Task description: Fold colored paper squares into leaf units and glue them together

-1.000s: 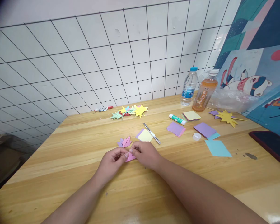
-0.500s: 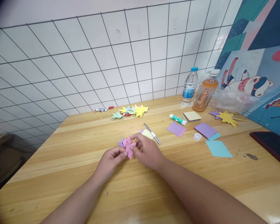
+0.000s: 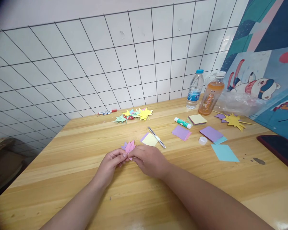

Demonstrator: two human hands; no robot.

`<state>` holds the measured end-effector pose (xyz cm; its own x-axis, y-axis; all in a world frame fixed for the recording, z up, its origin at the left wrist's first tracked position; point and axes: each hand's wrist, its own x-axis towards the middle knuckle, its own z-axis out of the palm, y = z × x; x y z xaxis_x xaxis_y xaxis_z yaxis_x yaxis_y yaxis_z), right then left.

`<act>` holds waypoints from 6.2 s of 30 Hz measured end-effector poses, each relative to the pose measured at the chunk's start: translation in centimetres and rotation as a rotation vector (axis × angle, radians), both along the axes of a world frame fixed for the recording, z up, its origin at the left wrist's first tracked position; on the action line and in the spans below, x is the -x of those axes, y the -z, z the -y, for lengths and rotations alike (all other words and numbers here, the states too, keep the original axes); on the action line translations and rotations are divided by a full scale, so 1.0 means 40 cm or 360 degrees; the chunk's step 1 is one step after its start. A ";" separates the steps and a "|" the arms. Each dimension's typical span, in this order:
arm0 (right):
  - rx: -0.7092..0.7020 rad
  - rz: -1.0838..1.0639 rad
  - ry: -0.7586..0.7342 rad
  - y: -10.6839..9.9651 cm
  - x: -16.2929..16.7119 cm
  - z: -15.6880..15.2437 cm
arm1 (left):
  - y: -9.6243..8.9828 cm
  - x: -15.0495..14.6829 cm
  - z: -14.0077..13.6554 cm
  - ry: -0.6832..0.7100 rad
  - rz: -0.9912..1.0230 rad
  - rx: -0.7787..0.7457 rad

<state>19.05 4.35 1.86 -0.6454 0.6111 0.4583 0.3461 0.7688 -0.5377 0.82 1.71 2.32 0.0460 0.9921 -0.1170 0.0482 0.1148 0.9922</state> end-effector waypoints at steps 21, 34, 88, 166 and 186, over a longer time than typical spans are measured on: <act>0.0501 -0.0164 0.0147 0.000 0.000 0.000 | 0.022 -0.011 0.000 0.0047 -0.0203 -0.0146; 0.0545 -0.0114 0.0257 0.004 0.008 -0.008 | 0.028 -0.017 -0.001 0.0012 -0.0194 -0.0202; 0.0429 -0.0277 0.0068 -0.008 -0.003 0.001 | -0.003 0.000 -0.001 0.0009 0.0091 0.0049; 0.0852 -0.0265 0.0336 0.011 0.016 -0.008 | 0.027 -0.017 0.028 -0.0057 -0.0576 -0.0312; 0.0221 -0.0221 -0.0064 -0.005 -0.008 -0.007 | 0.031 -0.005 0.010 -0.0049 0.0055 0.0093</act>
<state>19.35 4.62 2.06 -0.6068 0.6497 0.4579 0.2318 0.6957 -0.6800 1.03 1.32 1.08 0.0207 0.9846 -0.1736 0.0093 0.1734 0.9848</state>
